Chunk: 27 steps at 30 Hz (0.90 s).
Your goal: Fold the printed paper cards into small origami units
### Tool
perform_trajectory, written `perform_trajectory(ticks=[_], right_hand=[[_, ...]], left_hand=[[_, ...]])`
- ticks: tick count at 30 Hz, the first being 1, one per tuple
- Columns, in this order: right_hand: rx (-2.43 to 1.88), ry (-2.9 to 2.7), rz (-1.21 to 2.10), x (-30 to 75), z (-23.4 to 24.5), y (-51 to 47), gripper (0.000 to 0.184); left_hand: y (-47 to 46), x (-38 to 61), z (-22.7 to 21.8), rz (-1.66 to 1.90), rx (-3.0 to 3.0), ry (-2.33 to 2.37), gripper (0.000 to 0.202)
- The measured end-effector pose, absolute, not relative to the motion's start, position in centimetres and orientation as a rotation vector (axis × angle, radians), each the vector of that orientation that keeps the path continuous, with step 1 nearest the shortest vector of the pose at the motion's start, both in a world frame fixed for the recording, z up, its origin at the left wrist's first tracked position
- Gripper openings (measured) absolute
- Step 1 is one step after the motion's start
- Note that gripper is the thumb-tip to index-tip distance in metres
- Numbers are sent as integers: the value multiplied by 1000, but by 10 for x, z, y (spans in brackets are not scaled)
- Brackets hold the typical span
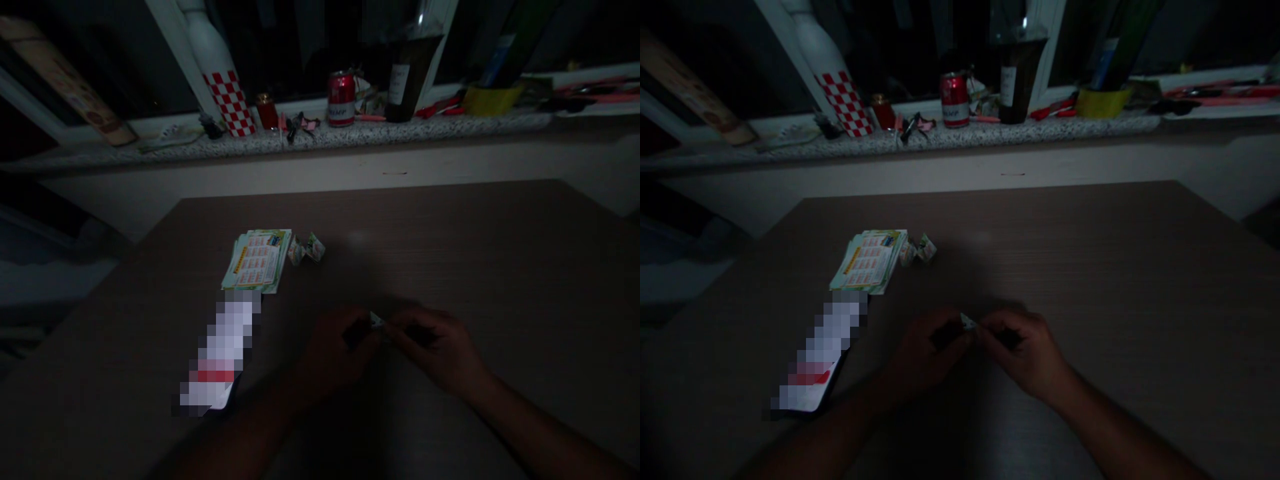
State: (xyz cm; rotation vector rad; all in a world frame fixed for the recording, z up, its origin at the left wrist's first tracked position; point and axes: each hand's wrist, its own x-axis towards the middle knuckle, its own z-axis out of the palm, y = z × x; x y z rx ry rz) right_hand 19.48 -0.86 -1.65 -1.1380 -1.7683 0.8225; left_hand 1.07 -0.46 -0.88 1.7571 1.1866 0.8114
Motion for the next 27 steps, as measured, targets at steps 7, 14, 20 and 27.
perform_trajectory(ticks=[7,14,20,27], right_hand=[[-1001,-1869,807,201,-21,-6,4],[-818,-2013,656,201,-23,-1,13],[-785,-2046,550,202,-24,-2,15],[-712,-2111,482,198,-15,-6,10]], left_hand=[[-3,8,-8,762,1747,1215,13],[-2,3,-12,990,2242,1011,6],[-3,3,-3,994,2529,970,6],[2,6,3,886,2717,894,4]])
